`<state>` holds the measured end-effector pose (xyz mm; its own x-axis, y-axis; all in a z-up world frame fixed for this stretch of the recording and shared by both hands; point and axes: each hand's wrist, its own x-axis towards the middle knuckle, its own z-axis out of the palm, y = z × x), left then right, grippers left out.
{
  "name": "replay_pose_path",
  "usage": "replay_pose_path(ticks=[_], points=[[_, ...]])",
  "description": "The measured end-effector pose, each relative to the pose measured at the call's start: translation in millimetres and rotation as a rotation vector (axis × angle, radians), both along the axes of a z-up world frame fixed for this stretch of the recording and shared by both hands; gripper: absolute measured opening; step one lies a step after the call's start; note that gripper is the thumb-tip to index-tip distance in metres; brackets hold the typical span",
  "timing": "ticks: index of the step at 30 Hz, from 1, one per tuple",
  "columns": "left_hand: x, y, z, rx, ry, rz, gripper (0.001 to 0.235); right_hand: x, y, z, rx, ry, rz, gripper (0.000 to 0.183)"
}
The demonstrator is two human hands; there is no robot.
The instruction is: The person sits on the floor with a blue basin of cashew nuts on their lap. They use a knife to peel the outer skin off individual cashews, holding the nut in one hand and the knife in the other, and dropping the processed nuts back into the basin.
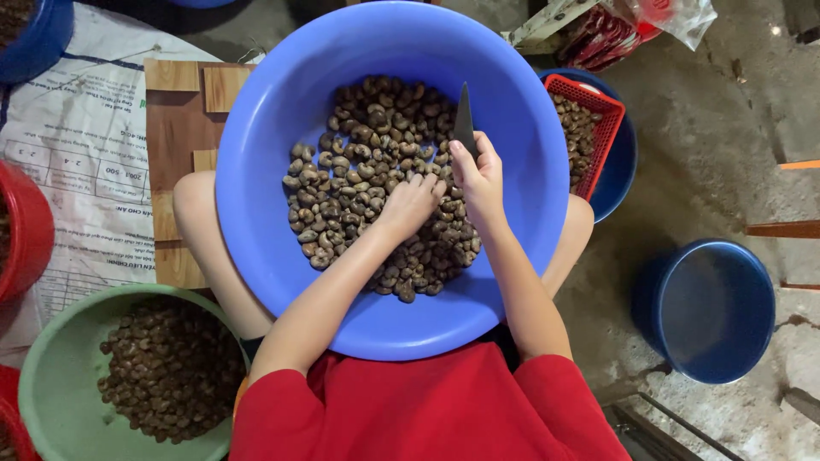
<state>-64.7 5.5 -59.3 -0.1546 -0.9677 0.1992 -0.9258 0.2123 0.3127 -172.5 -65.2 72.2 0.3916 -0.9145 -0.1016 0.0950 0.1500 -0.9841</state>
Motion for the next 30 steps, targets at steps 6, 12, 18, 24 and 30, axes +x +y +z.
replay_pose_path(ticks=[6,12,18,24,30], points=[[-1,6,22,-0.131,0.037,0.015,0.021,0,1,-2,-0.01,0.02,-0.003,0.013],[39,5,127,0.038,0.987,0.135,0.037,-8,-6,-19,-0.183,0.139,0.008,0.02],[60,14,132,-0.026,1.354,0.085,0.033,5,8,-2,0.19,0.02,0.176,0.022],[62,16,154,0.035,1.273,0.077,0.03,-3,5,-5,0.147,-0.068,0.173,0.022],[70,13,134,0.11,1.193,0.102,0.025,-3,6,-12,-0.005,0.06,0.149,0.021]])
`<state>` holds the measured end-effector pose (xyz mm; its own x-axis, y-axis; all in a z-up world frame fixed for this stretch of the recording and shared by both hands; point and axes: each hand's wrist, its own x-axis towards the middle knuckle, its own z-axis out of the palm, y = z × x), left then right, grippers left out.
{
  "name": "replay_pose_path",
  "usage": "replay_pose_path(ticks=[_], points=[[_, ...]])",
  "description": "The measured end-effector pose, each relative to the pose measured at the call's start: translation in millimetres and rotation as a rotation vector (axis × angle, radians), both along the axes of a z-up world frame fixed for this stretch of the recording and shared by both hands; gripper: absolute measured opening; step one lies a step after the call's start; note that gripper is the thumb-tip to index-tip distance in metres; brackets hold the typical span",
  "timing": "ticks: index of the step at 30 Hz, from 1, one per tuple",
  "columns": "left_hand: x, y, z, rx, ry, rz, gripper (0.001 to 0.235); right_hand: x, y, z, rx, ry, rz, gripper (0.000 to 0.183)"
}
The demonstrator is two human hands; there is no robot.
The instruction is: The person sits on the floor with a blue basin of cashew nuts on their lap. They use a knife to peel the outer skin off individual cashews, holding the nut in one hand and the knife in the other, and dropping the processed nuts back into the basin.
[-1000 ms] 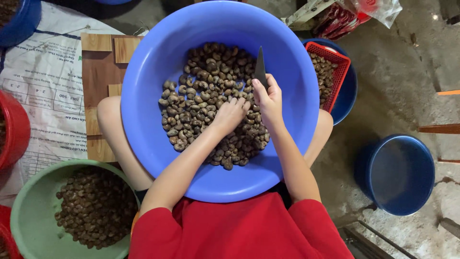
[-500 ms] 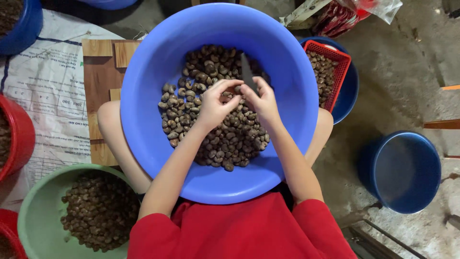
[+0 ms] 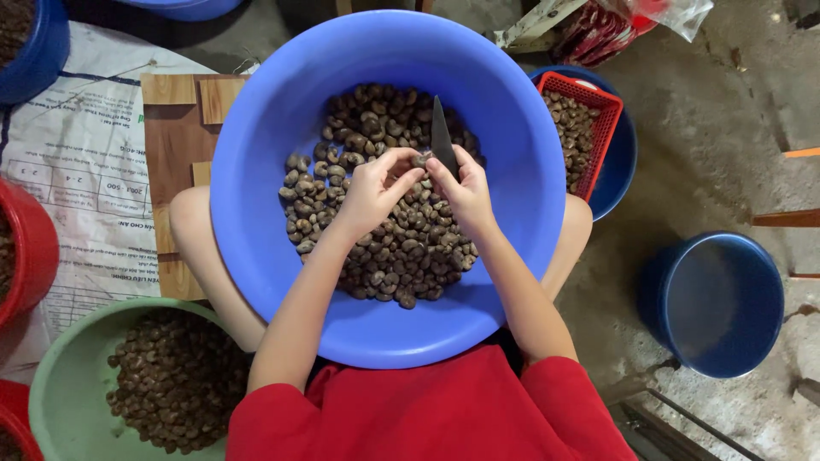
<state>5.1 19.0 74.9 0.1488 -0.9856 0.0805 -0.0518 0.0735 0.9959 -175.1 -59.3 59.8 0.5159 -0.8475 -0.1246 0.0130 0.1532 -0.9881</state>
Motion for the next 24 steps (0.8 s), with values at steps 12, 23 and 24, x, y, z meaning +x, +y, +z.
replay_pose_path(ticks=[12,23,24], points=[[29,9,21,-0.242,-0.452,0.231,0.029,2,5,42,-1.206,0.567,0.018,0.008],[10,10,33,-0.457,-0.618,0.077,0.026,-4,0,-4,-0.075,-0.04,0.033,0.024],[6,10,35,-0.464,-0.608,0.073,0.026,-4,0,-4,0.103,-0.069,0.05,0.027]])
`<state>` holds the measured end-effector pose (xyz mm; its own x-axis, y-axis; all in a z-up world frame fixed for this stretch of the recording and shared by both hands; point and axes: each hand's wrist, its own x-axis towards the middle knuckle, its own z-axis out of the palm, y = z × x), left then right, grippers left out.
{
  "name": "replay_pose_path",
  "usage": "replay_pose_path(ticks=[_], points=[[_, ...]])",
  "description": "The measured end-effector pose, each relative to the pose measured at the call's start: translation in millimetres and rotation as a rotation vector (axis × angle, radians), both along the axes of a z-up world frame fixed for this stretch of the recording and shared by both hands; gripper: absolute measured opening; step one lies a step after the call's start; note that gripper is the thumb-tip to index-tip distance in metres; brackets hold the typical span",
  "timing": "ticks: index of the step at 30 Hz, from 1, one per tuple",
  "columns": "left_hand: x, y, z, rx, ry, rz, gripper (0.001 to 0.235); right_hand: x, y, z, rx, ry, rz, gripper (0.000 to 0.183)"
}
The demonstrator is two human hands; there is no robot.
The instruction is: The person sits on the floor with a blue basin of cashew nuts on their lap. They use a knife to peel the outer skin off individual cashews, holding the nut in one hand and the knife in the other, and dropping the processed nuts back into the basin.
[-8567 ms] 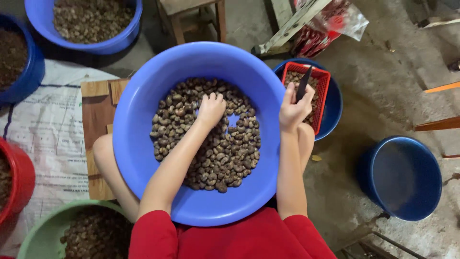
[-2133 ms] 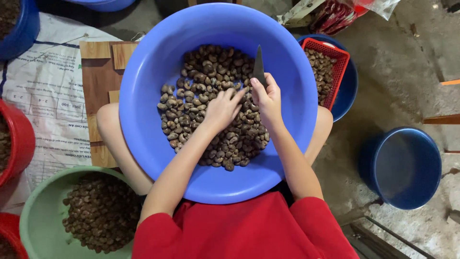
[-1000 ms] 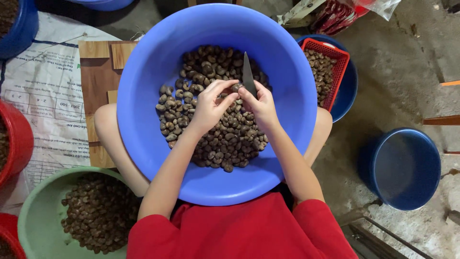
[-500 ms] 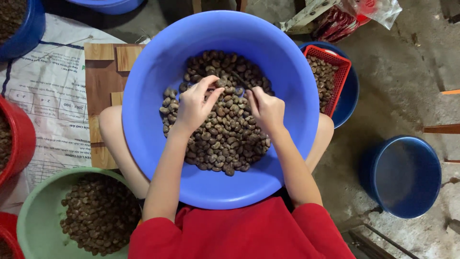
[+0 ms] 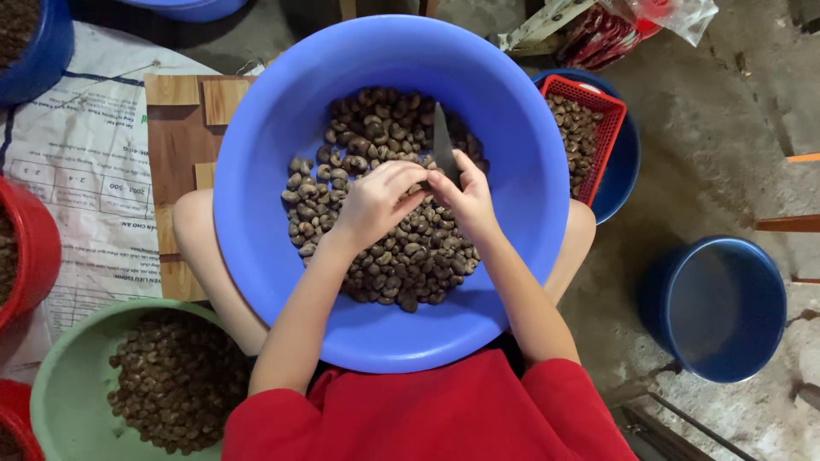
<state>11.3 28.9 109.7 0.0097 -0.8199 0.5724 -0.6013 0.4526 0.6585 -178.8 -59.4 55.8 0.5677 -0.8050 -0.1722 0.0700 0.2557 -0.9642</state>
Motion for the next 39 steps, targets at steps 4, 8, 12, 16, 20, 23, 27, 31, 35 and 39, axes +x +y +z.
replay_pose_path(ticks=[4,8,12,16,20,23,27,31,35,39], points=[[-5,-2,-10,0.369,0.462,-0.079,0.028,-4,4,9,0.045,-0.131,-0.031,0.027],[-9,-4,-33,0.75,0.937,-0.416,0.026,-6,5,8,-0.012,-0.146,-0.063,0.026],[-19,-3,-47,0.725,1.14,-0.546,0.025,-10,6,9,-0.167,-0.069,-0.056,0.022],[-19,-2,-31,0.765,1.234,-0.52,0.027,-13,5,0,-0.288,-0.037,-0.054,0.02],[-16,-3,-33,0.683,1.194,-0.442,0.024,-8,6,3,-0.54,0.181,-0.13,0.017],[-12,0,-29,0.606,1.193,-0.35,0.023,-6,4,9,-0.98,0.39,-0.144,0.013],[3,-1,-28,0.536,1.03,-0.232,0.026,-5,-3,27,-1.223,0.61,-0.09,0.014],[4,5,-19,0.531,0.877,-0.19,0.028,-5,-1,40,-1.405,0.411,-0.086,0.014],[3,6,-12,0.391,0.5,-0.138,0.029,-12,-4,26,-1.008,0.547,-0.127,0.009],[-13,4,-13,0.275,0.217,-0.086,0.035,-4,6,43,-0.672,0.133,-0.047,0.027]])
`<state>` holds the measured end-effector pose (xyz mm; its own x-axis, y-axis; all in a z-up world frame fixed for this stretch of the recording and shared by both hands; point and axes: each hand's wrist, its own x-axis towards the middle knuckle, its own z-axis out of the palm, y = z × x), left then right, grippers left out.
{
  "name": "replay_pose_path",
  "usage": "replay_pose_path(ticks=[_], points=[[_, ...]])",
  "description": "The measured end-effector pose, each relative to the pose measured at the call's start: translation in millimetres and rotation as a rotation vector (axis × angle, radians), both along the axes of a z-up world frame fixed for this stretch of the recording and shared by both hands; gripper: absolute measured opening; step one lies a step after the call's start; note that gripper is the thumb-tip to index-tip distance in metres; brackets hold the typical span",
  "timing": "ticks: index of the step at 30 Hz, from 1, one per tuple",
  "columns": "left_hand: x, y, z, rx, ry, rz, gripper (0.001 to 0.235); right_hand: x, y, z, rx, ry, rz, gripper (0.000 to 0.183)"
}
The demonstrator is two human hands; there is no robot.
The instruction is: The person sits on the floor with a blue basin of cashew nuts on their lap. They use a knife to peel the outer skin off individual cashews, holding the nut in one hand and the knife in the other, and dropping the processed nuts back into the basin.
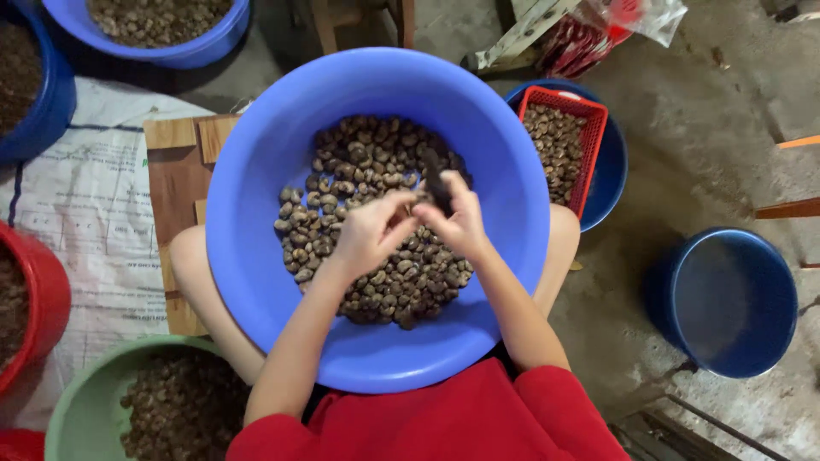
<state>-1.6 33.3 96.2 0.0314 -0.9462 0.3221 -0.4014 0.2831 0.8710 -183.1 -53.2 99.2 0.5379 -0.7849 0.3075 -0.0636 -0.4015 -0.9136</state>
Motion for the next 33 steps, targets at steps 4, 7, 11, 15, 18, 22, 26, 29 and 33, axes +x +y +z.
replay_pose_path(ticks=[4,7,11,15,18,22,26,29,33], points=[[-12,-2,5,-0.022,-0.099,0.005,0.041,-33,-13,-12,0.045,0.077,-0.077,0.012],[-11,-7,5,-0.01,-0.181,0.0,0.045,-60,-36,-7,0.173,-0.178,-0.404,0.012],[-13,-13,-16,0.056,-0.34,-0.055,0.036,-93,-53,-24,0.212,-0.428,-0.54,0.016],[-7,-16,-53,0.102,-0.751,-0.061,0.031,-164,-92,-1,0.023,-0.678,-0.704,0.017],[-3,-17,-64,0.241,-0.862,-0.061,0.035,-232,-170,74,-0.16,-0.722,-0.84,0.027],[9,-26,-53,0.351,-0.896,-0.01,0.033,-358,-335,101,-0.064,-0.632,-1.155,0.027],[35,-31,-62,0.416,-1.002,0.226,0.052,-434,-442,87,0.011,-0.537,-1.028,0.035],[48,-29,-81,0.445,-1.056,0.36,0.066,-437,-475,88,0.03,-0.587,-0.883,0.038],[49,-30,-108,0.511,-1.113,0.349,0.078,-449,-504,87,0.134,-0.488,-0.982,0.043]])
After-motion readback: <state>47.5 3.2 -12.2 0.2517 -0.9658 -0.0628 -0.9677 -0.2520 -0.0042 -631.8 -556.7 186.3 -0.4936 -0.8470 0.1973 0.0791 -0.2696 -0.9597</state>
